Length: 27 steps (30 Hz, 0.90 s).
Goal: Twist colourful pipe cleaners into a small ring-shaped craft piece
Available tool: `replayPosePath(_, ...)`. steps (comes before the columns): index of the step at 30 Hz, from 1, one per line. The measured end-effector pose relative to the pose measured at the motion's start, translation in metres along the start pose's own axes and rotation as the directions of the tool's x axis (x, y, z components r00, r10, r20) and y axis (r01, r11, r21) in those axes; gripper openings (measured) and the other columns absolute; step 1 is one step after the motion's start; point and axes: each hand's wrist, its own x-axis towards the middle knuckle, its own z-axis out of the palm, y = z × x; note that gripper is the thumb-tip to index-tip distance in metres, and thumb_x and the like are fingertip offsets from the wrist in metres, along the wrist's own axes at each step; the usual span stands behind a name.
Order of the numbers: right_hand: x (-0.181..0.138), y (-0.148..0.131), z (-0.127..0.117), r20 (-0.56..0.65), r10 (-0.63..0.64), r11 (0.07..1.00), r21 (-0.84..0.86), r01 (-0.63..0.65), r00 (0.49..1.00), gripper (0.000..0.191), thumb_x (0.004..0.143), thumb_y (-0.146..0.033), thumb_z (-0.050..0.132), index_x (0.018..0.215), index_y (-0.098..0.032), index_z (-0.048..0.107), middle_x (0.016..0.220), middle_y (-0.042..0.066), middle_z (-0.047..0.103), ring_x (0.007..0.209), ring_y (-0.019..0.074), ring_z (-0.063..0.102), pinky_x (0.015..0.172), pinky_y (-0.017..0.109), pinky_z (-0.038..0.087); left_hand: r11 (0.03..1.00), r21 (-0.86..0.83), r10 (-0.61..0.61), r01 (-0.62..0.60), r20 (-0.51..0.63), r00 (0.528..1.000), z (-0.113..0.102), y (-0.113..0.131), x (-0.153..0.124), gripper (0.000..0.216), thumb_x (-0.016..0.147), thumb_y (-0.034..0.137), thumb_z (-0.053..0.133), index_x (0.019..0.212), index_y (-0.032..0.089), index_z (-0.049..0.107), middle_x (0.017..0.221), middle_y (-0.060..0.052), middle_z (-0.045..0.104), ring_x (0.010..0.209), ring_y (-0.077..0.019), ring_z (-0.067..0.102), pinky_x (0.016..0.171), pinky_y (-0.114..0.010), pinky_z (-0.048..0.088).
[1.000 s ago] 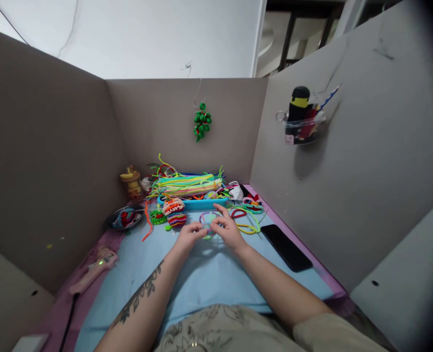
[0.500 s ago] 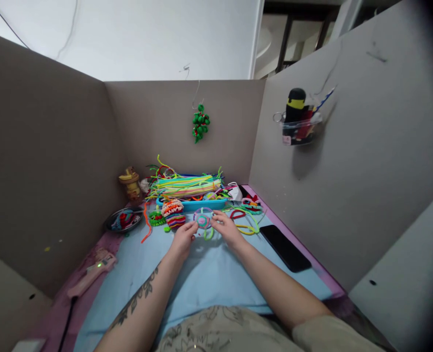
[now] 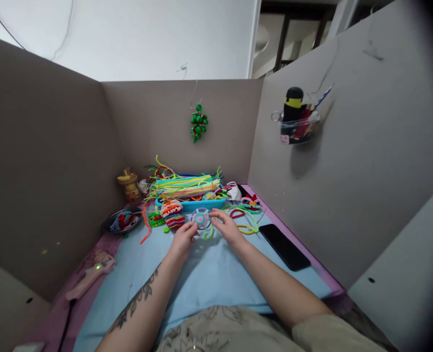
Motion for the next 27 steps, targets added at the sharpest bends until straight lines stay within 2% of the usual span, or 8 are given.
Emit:
replayPosePath(2,0.002,0.003,-0.002,-0.020,0.002,1.000,-0.003,-0.002,1.000,0.027,0.072,-0.040,0.059,0.089,-0.020,0.061,0.105,0.008,0.060,0.098,0.0207,0.055,0.085,0.034,0.043,0.997,-0.058,-0.055,0.054,-0.018,0.998,0.001,0.002,0.000,0.038,0.053,0.042,0.075,0.076,0.015,0.062,0.059,0.002,0.054,0.053,-0.0088,0.049,0.047,-0.019,0.028)
replayPosePath(5,0.001,0.005,-0.001,0.016,0.005,1.000,-0.030,-0.005,1.000,0.023,0.070,-0.035,0.059,0.086,-0.018,0.058,0.085,0.004,0.061,0.079,0.0171,0.058,0.073,0.030,0.046,0.988,-0.125,-0.092,0.090,-0.013,0.996,0.001,0.004,-0.001,0.037,0.052,0.041,0.076,0.076,0.016,0.060,0.060,0.003,0.055,0.053,-0.0080,0.049,0.048,-0.019,0.030)
replayPosePath(10,-0.004,-0.001,0.004,-0.005,-0.014,0.990,-0.143,0.013,1.000,0.018,0.070,-0.031,0.058,0.083,-0.019,0.057,0.082,0.003,0.059,0.077,0.0172,0.056,0.063,0.027,0.045,0.991,-0.113,-0.062,0.067,0.047,0.997,0.002,0.005,-0.004,0.034,0.058,0.042,0.073,0.077,0.016,0.060,0.067,0.000,0.058,0.058,-0.0096,0.053,0.049,-0.019,0.031)
replayPosePath(14,-0.007,-0.010,0.001,-0.046,-0.161,0.959,-0.243,0.145,0.986,0.016,0.073,-0.028,0.056,0.086,-0.020,0.060,0.087,0.004,0.058,0.081,0.0177,0.055,0.067,0.028,0.045,0.997,-0.068,-0.027,0.033,0.088,0.996,0.003,0.005,-0.006,0.035,0.061,0.042,0.071,0.081,0.016,0.061,0.076,-0.001,0.060,0.065,-0.0105,0.056,0.050,-0.018,0.032)
replayPosePath(19,-0.010,-0.020,-0.003,0.032,-0.308,0.914,-0.266,0.305,0.951,0.016,0.075,-0.027,0.059,0.090,-0.023,0.062,0.090,0.004,0.058,0.091,0.0190,0.053,0.082,0.032,0.042,0.999,-0.031,0.036,-0.033,0.136,0.990,0.004,0.002,-0.007,0.032,0.061,0.039,0.072,0.079,0.015,0.060,0.069,0.001,0.056,0.056,-0.0073,0.049,0.045,-0.018,0.027)
replayPosePath(23,-0.009,-0.020,-0.003,0.009,-0.307,0.914,-0.276,0.298,0.952,0.016,0.073,-0.027,0.062,0.088,-0.022,0.063,0.088,0.004,0.059,0.091,0.0190,0.053,0.084,0.033,0.041,0.998,-0.002,0.056,-0.057,0.213,0.975,0.004,0.001,-0.007,0.029,0.065,0.040,0.069,0.074,0.014,0.058,0.056,0.004,0.048,0.045,-0.0042,0.035,0.043,-0.020,0.020)
replayPosePath(27,-0.007,-0.018,-0.004,-0.014,-0.292,0.921,-0.274,0.277,0.956,0.014,0.072,-0.029,0.063,0.085,-0.023,0.064,0.089,0.004,0.059,0.092,0.0194,0.053,0.085,0.034,0.040,0.997,0.036,0.060,-0.071,0.247,0.967,0.004,0.005,-0.008,0.029,0.065,0.040,0.068,0.073,0.014,0.057,0.056,0.004,0.045,0.045,-0.0048,0.031,0.044,-0.021,0.019)
